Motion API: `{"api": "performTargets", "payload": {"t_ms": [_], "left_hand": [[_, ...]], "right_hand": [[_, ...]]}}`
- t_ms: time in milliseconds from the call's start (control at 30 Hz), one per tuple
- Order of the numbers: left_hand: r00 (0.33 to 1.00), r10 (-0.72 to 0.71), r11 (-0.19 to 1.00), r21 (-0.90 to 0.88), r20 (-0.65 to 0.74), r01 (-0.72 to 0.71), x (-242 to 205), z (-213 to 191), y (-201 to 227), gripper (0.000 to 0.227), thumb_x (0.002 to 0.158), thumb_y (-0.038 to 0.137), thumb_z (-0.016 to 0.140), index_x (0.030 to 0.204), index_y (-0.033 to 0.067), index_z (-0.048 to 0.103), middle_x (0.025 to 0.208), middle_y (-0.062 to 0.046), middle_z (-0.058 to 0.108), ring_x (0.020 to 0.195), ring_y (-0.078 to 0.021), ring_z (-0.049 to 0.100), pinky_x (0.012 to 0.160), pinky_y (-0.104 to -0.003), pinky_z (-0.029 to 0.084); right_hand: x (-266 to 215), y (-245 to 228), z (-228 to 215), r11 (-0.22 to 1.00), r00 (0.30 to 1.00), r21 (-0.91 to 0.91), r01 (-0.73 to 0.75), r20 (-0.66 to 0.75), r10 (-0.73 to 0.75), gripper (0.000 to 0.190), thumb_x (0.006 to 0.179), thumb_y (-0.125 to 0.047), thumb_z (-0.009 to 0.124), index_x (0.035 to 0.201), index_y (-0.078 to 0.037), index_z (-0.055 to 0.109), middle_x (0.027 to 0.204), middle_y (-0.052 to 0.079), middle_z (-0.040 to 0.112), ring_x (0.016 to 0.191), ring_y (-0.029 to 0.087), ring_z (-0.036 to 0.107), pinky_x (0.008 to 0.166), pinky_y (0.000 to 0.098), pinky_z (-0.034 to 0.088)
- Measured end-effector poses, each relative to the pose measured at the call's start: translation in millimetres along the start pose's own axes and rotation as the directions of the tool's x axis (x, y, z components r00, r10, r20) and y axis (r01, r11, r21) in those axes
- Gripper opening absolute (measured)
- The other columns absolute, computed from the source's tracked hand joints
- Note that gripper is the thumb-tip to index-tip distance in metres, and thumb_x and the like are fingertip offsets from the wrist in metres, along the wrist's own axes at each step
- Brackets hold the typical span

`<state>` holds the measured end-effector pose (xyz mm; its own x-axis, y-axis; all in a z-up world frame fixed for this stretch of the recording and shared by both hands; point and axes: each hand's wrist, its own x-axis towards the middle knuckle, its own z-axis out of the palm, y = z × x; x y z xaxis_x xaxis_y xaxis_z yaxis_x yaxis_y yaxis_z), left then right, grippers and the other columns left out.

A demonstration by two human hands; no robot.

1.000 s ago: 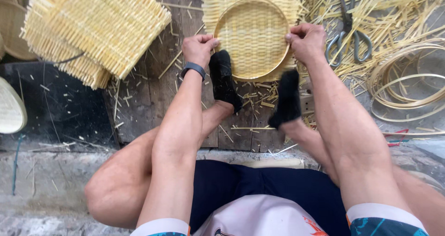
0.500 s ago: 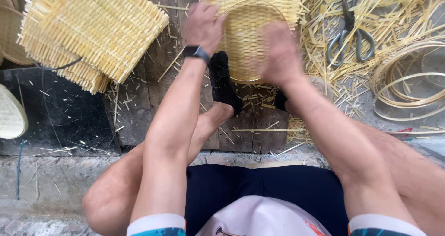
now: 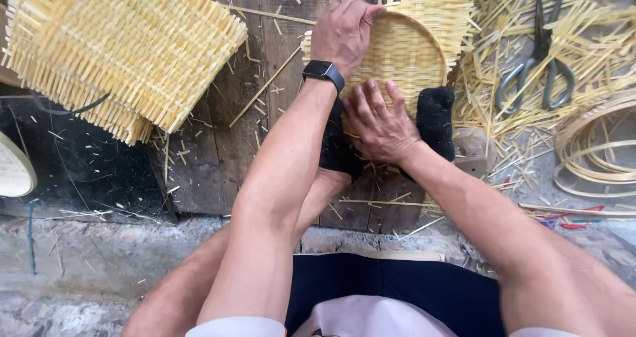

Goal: The person trims the edges of a woven bamboo mat using shears. They place the mat over a wooden form, cut the excess strands, and then remove the mat to repeat the process with another piece.

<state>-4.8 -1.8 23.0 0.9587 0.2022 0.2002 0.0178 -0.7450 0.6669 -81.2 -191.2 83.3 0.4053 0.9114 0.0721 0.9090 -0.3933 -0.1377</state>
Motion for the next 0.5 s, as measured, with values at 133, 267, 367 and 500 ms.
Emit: {"api": "performTargets", "payload": {"t_ms": [133, 267, 367, 500], "left_hand": [[0.991, -0.114, 0.993, 0.051, 0.074, 0.111, 3.3, 0.2, 5.7, 0.045, 0.104, 0.049, 0.053, 0.085, 0.0104, 0.067, 0.081, -0.008, 0.068, 0.078, -0.0299, 0.066, 0.068, -0.045, 0.052], [0.927, -0.271, 0.962, 0.091, 0.257, 0.256, 19.6, -14.0, 12.3, 0.040, 0.101, 0.047, 0.057, 0.086, 0.0121, 0.071, 0.078, -0.007, 0.067, 0.075, -0.0288, 0.067, 0.068, -0.045, 0.052], [1.000, -0.021, 0.941, -0.338, -0.017, 0.014, 11.6, -16.5, 13.3, 0.028, 0.105, 0.035, 0.056, 0.118, 0.0148, 0.071, 0.096, -0.001, 0.075, 0.088, -0.0243, 0.072, 0.075, -0.040, 0.055], [0.988, -0.056, 0.994, -0.089, 0.146, 0.070, 20.5, -23.8, 18.9, 0.022, 0.098, 0.028, 0.056, 0.095, 0.0193, 0.076, 0.094, -0.010, 0.069, 0.083, -0.0294, 0.070, 0.070, -0.042, 0.055]], "right_hand": [[6.6, -7.1, -14.6, 0.999, 0.994, -0.033, -0.039, -0.099, 0.036, 0.062, 0.092, -0.044, 0.074, 0.144, -0.013, 0.061, 0.150, 0.020, 0.046, 0.142, 0.040, 0.042, 0.116, 0.0628, 0.031], [-0.5, 1.6, -23.9, 0.966, 0.994, 0.247, -0.081, -0.046, 0.095, 0.069, 0.070, -0.034, 0.075, 0.134, -0.012, 0.062, 0.136, 0.020, 0.057, 0.129, 0.040, 0.053, 0.108, 0.0567, 0.037], [15.4, 55.1, -37.7, 0.943, 0.986, 0.313, -0.112, -0.084, 0.145, 0.059, 0.086, -0.007, 0.068, 0.144, -0.011, 0.058, 0.140, 0.017, 0.061, 0.128, 0.033, 0.060, 0.114, 0.0440, 0.048], [59.0, 112.9, -47.5, 0.884, 0.920, 0.364, -0.292, -0.146, 0.363, 0.019, 0.108, -0.015, 0.068, 0.125, -0.009, 0.071, 0.108, 0.011, 0.071, 0.101, 0.026, 0.064, 0.087, 0.0418, 0.054]]}}
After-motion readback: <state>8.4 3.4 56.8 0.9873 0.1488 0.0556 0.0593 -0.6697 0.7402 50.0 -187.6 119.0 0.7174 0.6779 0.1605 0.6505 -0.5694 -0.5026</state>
